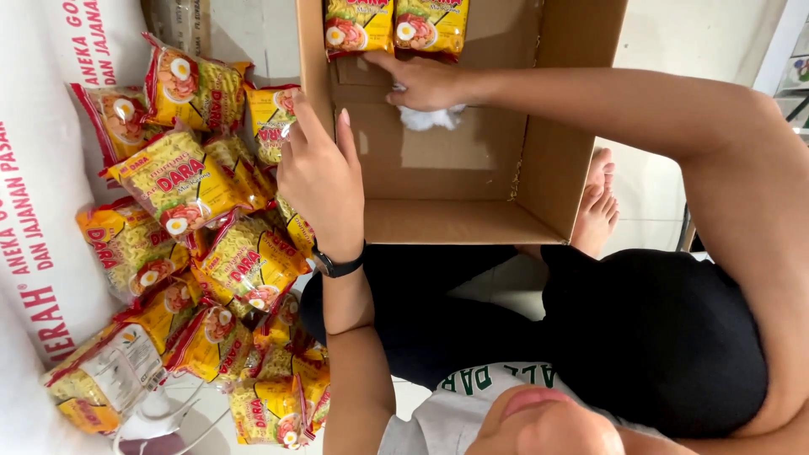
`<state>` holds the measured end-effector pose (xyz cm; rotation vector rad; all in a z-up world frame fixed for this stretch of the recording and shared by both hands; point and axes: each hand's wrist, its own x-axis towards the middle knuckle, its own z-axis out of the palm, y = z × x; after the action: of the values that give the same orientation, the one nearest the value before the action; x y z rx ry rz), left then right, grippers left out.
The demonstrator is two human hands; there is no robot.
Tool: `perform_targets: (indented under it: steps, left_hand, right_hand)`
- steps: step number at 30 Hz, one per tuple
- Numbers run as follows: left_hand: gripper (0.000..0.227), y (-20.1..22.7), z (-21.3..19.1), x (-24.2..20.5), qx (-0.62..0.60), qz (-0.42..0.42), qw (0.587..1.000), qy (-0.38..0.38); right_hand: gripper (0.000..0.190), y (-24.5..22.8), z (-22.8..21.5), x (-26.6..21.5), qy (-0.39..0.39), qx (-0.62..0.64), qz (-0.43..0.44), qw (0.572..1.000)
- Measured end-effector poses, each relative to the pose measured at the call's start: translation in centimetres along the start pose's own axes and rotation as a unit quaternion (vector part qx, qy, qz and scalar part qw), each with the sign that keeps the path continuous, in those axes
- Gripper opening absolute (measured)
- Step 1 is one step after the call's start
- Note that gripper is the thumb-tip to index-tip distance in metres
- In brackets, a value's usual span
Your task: A person sits on the floor wiping individual packets of instant noodles with a cloth and placing them into a cardboard box.
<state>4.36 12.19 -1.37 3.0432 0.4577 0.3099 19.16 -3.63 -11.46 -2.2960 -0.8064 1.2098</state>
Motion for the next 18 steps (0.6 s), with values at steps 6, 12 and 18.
perform_targets:
  steps: [6, 12, 18]
  left_hand:
    - [0.043, 0.0, -0.5, 0.2, -0.02, -0.002, 1.0, -0.01]
    - [0.035, 0.1, -0.7, 0.2, -0.009, 0.0, 1.0, 0.013]
    - [0.041, 0.1, -0.5, 0.4, 0.005, -0.004, 1.0, -0.002]
  right_hand:
    - [0.064, -1.9, -0.4, -0.3, 0.007, 0.073, 0.05, 0.996]
    - [0.066, -1.2, 0.2, 0.7, 0.029, 0.098, 0.033, 0.994]
    - [0.053, 2.2, -1.1, 0.5, 0.017, 0.015, -0.013, 1.0]
